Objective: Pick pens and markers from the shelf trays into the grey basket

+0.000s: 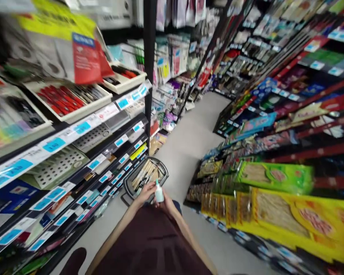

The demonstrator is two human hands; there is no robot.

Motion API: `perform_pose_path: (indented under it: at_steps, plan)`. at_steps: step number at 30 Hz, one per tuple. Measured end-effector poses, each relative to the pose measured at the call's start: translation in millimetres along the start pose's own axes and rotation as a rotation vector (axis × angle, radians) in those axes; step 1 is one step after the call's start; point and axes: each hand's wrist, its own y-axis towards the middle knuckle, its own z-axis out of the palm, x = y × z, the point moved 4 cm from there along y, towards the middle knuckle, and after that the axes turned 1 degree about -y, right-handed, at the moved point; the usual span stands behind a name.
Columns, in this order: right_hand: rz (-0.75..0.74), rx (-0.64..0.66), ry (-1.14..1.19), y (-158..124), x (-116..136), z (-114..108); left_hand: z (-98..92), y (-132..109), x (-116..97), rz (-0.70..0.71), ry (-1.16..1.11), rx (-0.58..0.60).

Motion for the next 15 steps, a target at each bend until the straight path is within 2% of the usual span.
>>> perform_pose_path:
  at_steps: [3,5,9,12,15]
  plan:
    - [0.116,0.133,0.124,-18,6,2,6.3,-5,0,-0.041,-0.070,0.023]
    - [0.176,0.209,0.172,-31,11,5,11.1,-9,-3,-0.060,-0.036,0.043]
    - [0.217,0.302,0.262,-52,19,6,27.7,-14,-22,-0.022,0.013,0.199]
    - [0.229,0.291,0.325,-56,21,5,40.5,-11,-32,-0.011,0.002,0.275]
    - [0.171,0.216,0.378,-54,25,3,52.1,-9,-31,-0.029,0.009,0.205]
